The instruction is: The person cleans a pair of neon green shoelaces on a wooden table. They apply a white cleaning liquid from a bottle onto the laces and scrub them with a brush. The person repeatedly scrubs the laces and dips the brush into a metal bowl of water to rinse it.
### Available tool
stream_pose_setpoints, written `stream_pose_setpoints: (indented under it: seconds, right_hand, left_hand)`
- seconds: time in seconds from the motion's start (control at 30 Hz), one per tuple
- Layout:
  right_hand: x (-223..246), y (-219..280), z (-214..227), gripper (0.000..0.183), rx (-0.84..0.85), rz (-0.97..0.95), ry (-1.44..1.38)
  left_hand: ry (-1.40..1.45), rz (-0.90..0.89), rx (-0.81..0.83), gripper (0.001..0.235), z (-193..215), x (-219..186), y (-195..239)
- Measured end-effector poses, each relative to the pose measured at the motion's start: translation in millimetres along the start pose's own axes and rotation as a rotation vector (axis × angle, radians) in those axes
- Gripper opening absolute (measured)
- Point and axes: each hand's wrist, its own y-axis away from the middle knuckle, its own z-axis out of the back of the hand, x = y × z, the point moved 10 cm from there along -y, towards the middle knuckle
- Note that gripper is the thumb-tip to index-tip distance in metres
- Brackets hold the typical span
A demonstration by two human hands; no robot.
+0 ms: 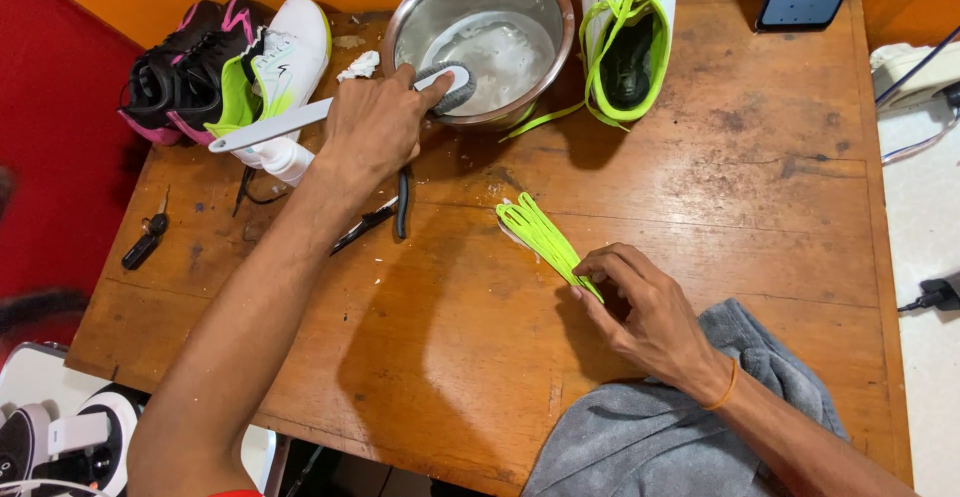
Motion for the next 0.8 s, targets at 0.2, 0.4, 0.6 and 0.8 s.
stream_pose_setpoints:
  seconds: [0.2, 0.4, 0.6, 0.8]
  right_hand:
    - [4, 1, -1, 0.017, 0.013, 0.052, 0.023]
    - [7, 2, -3, 0.021, 0.023, 0.089, 0.061]
    - [6, 0, -3, 0.02, 0.029, 0.056, 0.058]
    - [4, 0, -5, 0.019, 0.047, 0.035, 0.057]
  left_hand:
    - [-0.27, -0.078, -0.014, 0.041, -10, 5, -9]
    - [-0.53, -0.185, -0.001, 0.025, -21, 8, -13]
    - [-0.699, -0.261, 0.054, 0.031, -36, 16, -14]
    - [-0.772, -0.348, -0.052, 0.04, -32, 12, -16]
